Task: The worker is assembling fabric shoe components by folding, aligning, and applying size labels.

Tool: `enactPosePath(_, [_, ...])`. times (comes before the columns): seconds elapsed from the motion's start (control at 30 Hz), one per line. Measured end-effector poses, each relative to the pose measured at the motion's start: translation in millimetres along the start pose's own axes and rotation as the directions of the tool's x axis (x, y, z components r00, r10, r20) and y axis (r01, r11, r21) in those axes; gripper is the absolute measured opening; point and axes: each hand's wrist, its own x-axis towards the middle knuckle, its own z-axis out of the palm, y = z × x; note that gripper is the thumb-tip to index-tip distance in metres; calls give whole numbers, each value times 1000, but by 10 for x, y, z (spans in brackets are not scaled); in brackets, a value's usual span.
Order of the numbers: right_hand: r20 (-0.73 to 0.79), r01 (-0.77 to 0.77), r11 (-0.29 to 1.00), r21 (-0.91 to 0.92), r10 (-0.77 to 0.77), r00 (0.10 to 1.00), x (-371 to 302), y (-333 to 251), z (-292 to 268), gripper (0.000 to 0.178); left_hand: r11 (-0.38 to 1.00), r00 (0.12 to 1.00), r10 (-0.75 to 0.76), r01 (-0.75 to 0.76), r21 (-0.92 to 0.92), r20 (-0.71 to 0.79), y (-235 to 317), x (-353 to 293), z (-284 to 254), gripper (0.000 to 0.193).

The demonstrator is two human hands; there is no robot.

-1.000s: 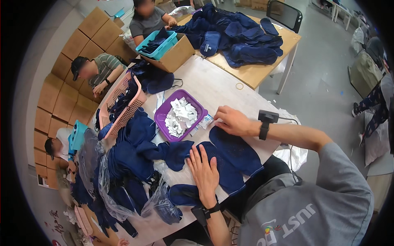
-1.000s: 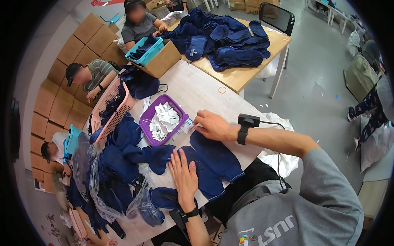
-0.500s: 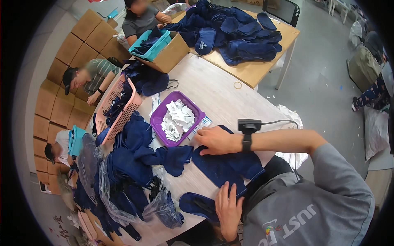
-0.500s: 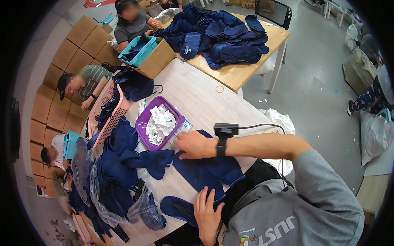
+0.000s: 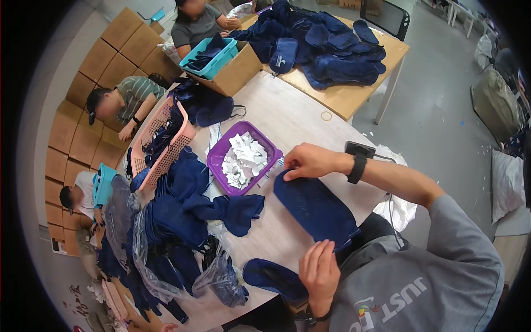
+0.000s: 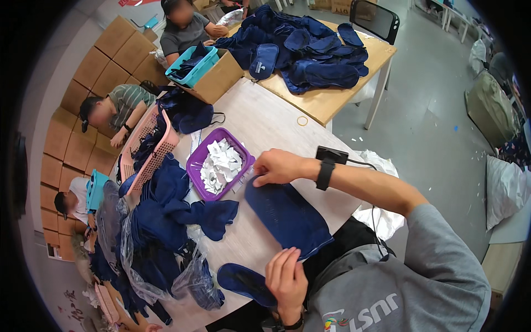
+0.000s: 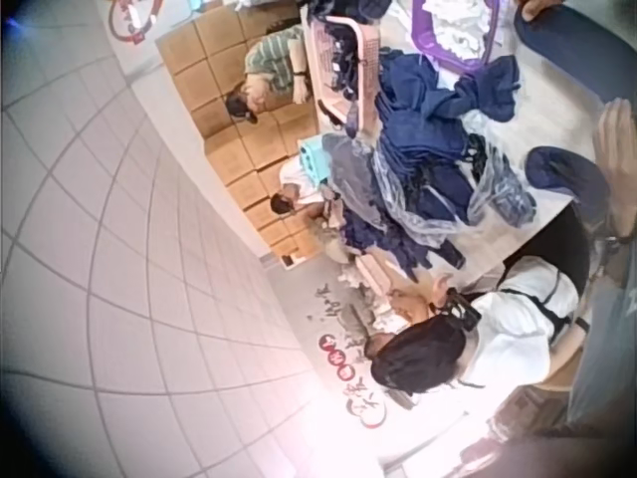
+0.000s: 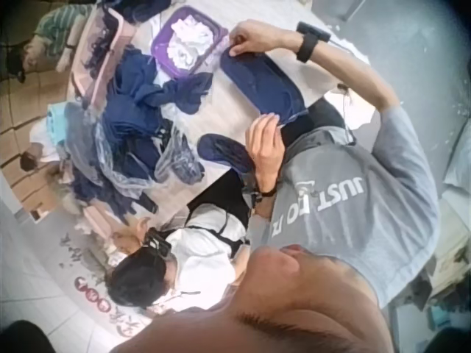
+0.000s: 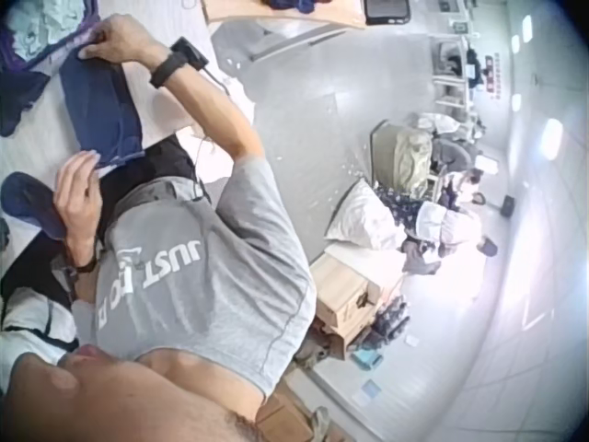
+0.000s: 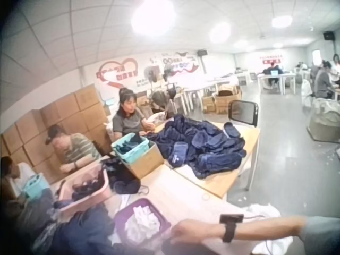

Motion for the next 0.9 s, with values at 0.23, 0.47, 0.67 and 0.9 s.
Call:
enactPosePath(0.23, [-6, -52, 998, 17, 52, 999, -112, 403, 104, 35, 1000, 992, -28, 27, 13, 122, 0, -47, 336, 25])
enactPosePath(0.47, [-45, -46, 999, -16, 46, 998, -101, 459, 152, 34, 996, 983, -46, 30, 89, 180, 31, -21, 356, 20])
enactPosePath(0.67, [-93, -20, 999, 34, 23, 995, -134, 476, 184, 27, 992, 972, -94, 72, 108, 214, 59, -71, 360, 24])
enactPosePath(0.9, [-219, 61, 998, -21, -64, 974, -164, 489, 271, 20, 994, 964, -15, -15, 112, 266, 33, -112, 363, 34])
